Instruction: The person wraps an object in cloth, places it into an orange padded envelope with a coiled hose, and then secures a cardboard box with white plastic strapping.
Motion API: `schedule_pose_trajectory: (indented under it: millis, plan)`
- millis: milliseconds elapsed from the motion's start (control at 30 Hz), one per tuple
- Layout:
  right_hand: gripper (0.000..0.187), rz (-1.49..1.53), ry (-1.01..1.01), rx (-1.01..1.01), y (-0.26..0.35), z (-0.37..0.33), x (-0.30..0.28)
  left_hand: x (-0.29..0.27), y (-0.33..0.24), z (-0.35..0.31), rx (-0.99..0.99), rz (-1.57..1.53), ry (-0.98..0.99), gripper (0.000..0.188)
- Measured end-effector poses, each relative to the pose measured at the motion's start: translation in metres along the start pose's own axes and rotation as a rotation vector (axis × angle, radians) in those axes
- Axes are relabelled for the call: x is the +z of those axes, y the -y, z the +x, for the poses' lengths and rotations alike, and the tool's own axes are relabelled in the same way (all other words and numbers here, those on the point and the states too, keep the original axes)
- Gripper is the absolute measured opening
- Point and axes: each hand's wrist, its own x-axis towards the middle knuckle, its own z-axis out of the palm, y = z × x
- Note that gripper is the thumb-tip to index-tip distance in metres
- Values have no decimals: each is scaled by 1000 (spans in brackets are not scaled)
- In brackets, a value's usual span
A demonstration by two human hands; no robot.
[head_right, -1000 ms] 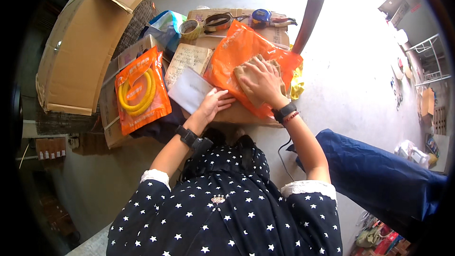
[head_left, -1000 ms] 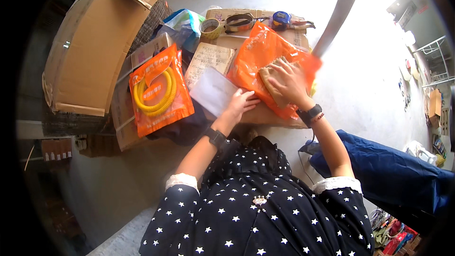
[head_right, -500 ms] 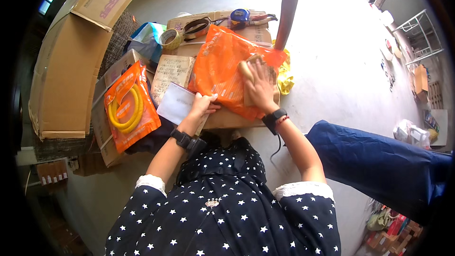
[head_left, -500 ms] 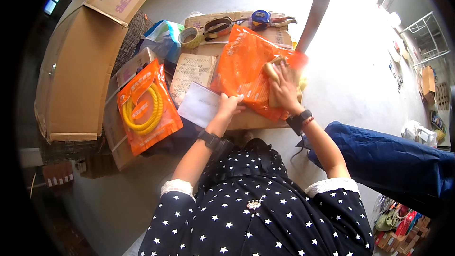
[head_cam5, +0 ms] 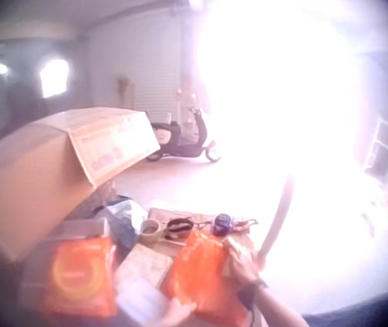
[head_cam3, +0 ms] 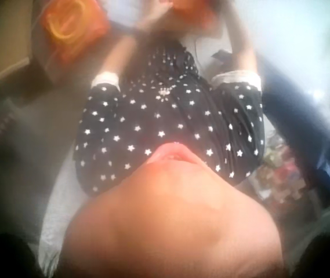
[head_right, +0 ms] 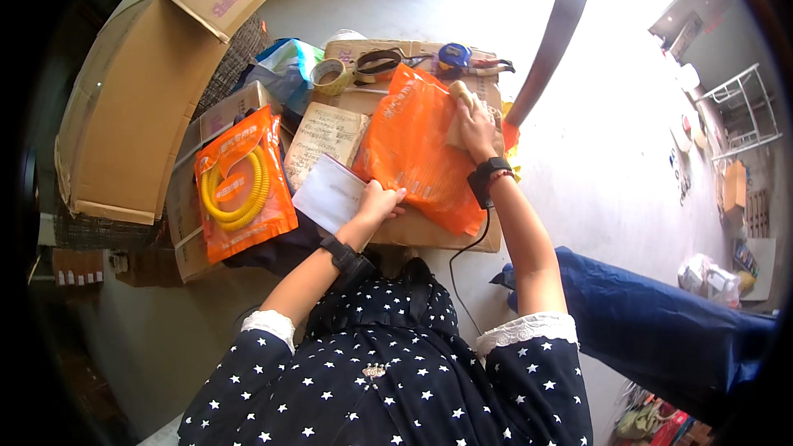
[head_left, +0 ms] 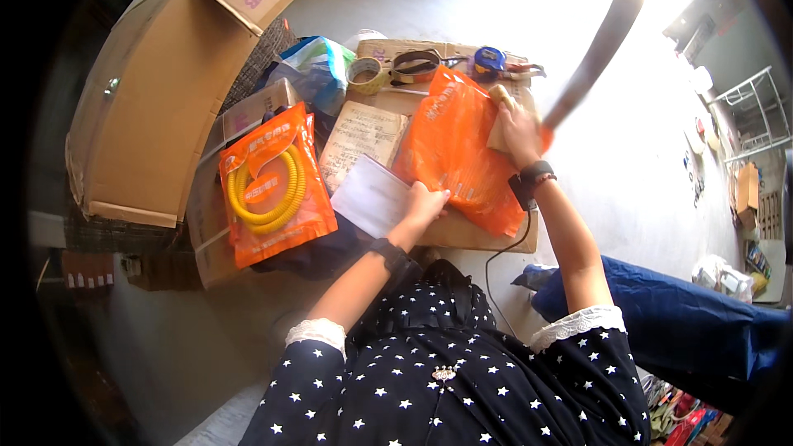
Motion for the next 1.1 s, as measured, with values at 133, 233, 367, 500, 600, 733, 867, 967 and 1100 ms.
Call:
schedule_pose_trajectory:
  millis: [133, 233, 367, 500, 600, 733, 867, 967, 1100]
  plan:
    - [45, -66, -88, -310, 16, 35, 53, 4, -1, 3, 20, 164, -25, 37]
    - [39, -347, 9, -545, 45, 45, 84, 5, 13, 19, -33, 228, -6, 49]
    - [29, -514, 56, -598, 71, 48, 81, 9, 15, 18, -31, 320, -42, 52]
    - [29, -353, 77, -737, 74, 45, 80, 9, 16, 19, -14, 333, -37, 52]
    - [25, -324, 182, -816, 97, 35, 74, 11, -8, -7, 121, 475, -293, 42]
    - [22, -542, 404, -1071, 90, 9, 110, 14, -12, -8, 95, 472, -187, 46]
    - [25, -495, 625, -880, 108, -27, 116, 13, -8, -1, 149, 463, -125, 44]
    - [25, -307, 581, -1141, 100, -29, 109, 3, -6, -4, 239, 523, -69, 41]
    - [21, -247, 584, -1248, 86, -42, 98, -62, -39, -33, 117, 572, 288, 41]
